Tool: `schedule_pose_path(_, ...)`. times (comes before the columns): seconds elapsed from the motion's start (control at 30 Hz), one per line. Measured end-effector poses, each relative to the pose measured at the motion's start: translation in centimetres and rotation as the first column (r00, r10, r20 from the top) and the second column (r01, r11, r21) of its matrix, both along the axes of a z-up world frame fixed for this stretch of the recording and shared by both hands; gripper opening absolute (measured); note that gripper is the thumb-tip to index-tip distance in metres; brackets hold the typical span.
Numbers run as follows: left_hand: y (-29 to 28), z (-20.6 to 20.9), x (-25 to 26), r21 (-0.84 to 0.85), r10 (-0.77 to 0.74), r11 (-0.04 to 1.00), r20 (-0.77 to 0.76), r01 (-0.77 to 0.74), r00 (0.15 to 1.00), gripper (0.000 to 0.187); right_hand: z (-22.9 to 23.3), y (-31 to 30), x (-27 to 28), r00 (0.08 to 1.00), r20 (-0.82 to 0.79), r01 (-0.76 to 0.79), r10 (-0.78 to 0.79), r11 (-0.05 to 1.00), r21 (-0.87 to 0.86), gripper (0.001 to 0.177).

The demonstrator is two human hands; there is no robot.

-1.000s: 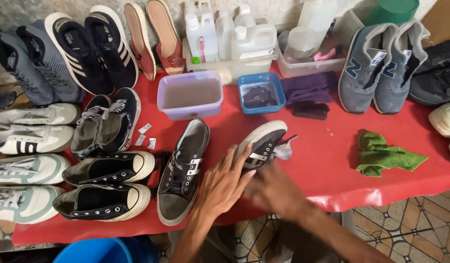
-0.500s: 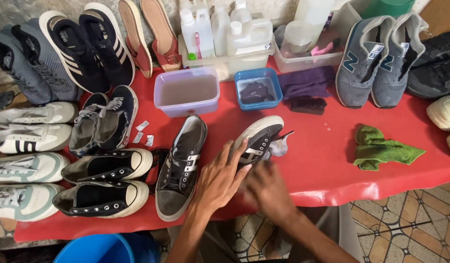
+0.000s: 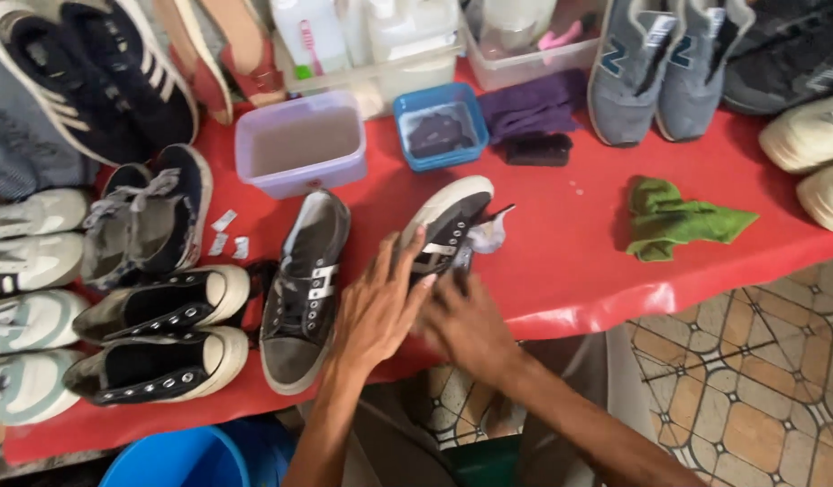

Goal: The person cleans a single black canvas sneaker on a red table. They wipe the shoe with a green cloth, then scrub the upper and sole with a brush, and finish by wiping again with the cloth.

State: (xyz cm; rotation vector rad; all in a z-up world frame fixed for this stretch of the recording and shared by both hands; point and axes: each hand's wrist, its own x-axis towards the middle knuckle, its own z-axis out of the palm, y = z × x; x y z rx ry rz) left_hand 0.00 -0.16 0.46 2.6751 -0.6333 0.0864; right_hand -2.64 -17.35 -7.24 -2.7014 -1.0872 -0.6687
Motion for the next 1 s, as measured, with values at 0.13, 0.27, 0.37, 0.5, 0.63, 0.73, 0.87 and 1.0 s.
schedule_pose_path(0.13,-0.1,0.8,0.4,-0.020,-0.004,1.000,-0.015,0.004,1.000,0.062,1.2,1.4,-0.5,0.985,0.018,0.171,-0.174,0.978,0.119,0.052)
schedule_pose_path(0.27,0.2,0.8,0.6,-0.089,-0.023,0.996,-0.063,0.017,0.998,0.060,1.3,0.5,0.0,0.978,-0.197,0.103,-0.071,0.982,0.158,0.032)
schedule_pose_path(0.37,0.3,0.7,0.5,-0.114,-0.016,0.993,-0.088,0.006,0.996,0.060,3.2,1.1,-0.6,0.969,-0.216,0.150,-0.123,0.982,0.116,0.025)
schedule_pose_path(0.5,0.5,0.5,0.8,-0.122,-0.010,0.993,-0.075,0.001,0.997,0.060,2.3,0.7,-0.8,0.955,-0.285,-0.038,0.080,0.988,0.151,0.035)
schedule_pose_path(0.63,0.5,0.4,0.9,-0.130,-0.016,0.992,-0.100,0.003,0.995,0.060,2.7,0.8,-0.6,0.903,-0.378,0.265,-0.205,0.957,0.115,0.036)
schedule_pose_path(0.73,0.7,0.3,1.0,-0.139,-0.013,0.990,-0.079,0.002,0.997,0.060,3.5,1.4,-2.0,0.928,-0.357,-0.013,0.101,0.970,0.241,0.040)
schedule_pose_path(0.87,0.7,0.7,1.2,-0.181,-0.017,0.984,-0.109,-0.003,0.994,0.059,4.7,0.2,-0.8,0.862,-0.495,0.174,0.106,0.856,0.487,0.057)
schedule_pose_path(1.0,0.9,0.8,1.4,-0.198,-0.017,0.980,-0.112,-0.006,0.994,0.059,3.5,1.5,-1.1,0.974,-0.222,0.147,-0.036,0.847,0.511,0.036)
